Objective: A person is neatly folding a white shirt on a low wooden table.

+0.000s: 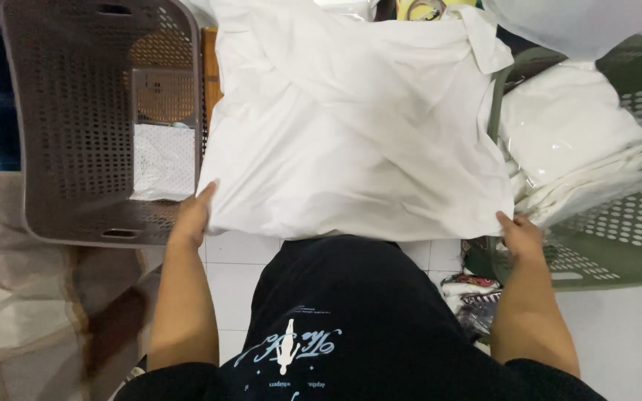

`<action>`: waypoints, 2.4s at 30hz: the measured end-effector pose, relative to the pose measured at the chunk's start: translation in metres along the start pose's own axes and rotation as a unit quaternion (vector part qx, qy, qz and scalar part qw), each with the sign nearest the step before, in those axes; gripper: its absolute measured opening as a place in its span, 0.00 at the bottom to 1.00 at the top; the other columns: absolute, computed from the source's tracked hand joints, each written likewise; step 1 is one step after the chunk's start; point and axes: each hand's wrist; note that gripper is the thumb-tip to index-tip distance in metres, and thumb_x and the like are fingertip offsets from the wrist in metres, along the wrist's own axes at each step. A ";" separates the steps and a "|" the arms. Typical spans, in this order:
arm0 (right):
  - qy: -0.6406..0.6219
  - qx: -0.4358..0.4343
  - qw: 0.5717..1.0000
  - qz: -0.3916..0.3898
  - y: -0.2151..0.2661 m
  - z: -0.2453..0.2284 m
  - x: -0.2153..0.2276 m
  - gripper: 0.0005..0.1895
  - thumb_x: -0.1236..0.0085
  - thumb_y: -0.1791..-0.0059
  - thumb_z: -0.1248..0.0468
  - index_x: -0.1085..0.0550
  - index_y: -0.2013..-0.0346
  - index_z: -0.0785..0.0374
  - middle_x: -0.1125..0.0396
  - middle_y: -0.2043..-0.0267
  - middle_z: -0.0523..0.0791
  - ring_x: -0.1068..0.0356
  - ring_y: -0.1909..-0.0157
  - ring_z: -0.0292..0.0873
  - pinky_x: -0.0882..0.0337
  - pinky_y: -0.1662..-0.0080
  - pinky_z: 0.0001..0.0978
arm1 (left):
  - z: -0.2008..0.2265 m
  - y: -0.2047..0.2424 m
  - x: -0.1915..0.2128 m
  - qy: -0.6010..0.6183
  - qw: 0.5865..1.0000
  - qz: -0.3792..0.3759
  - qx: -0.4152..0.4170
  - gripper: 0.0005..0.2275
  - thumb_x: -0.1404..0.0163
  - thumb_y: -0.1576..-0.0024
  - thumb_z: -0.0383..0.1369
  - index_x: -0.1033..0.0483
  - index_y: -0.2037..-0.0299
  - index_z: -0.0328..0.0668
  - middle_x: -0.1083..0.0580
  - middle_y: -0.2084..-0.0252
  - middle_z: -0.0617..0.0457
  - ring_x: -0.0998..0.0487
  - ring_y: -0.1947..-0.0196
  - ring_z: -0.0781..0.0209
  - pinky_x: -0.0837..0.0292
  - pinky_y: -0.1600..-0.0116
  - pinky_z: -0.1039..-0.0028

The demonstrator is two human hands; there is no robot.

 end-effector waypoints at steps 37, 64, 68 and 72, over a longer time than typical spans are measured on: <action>-0.459 0.188 0.867 -0.041 0.049 -0.138 0.061 0.16 0.54 0.56 0.63 0.35 0.56 0.66 0.37 0.56 0.44 0.38 0.54 0.36 0.38 0.48 0.21 | -0.009 -0.031 0.023 0.164 0.981 0.085 -0.064 0.07 0.66 0.42 0.33 0.38 0.56 0.45 0.34 0.61 0.51 0.34 0.65 0.66 0.34 0.67 0.80; -0.460 -0.049 0.882 0.093 0.061 -0.074 0.037 0.11 0.60 0.54 0.64 0.41 0.56 0.57 0.38 0.61 0.43 0.33 0.63 0.38 0.29 0.65 0.26 | -0.064 -0.013 0.007 0.039 0.975 0.173 -0.133 0.13 0.61 0.45 0.34 0.33 0.56 0.32 0.30 0.60 0.47 0.32 0.62 0.62 0.38 0.55 0.77; -0.584 -0.048 0.805 0.097 0.096 -0.113 0.052 0.15 0.69 0.57 0.59 0.37 0.63 0.62 0.41 0.66 0.42 0.42 0.68 0.33 0.39 0.68 0.23 | -0.069 -0.021 0.008 0.076 0.957 0.229 -0.163 0.11 0.64 0.44 0.32 0.34 0.56 0.34 0.32 0.64 0.48 0.34 0.67 0.63 0.37 0.59 0.77; -0.562 -0.053 0.804 0.190 0.054 -0.070 0.061 0.20 0.65 0.63 0.57 0.34 0.63 0.65 0.33 0.61 0.47 0.29 0.58 0.41 0.24 0.57 0.34 | -0.082 -0.031 0.007 -0.047 0.951 0.242 -0.186 0.10 0.57 0.49 0.31 0.33 0.61 0.31 0.31 0.65 0.43 0.31 0.67 0.55 0.36 0.58 0.71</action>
Point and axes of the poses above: each hand's wrist, its own y-axis away from the middle knuckle, its own x-axis out of the back of the hand, z = x × y
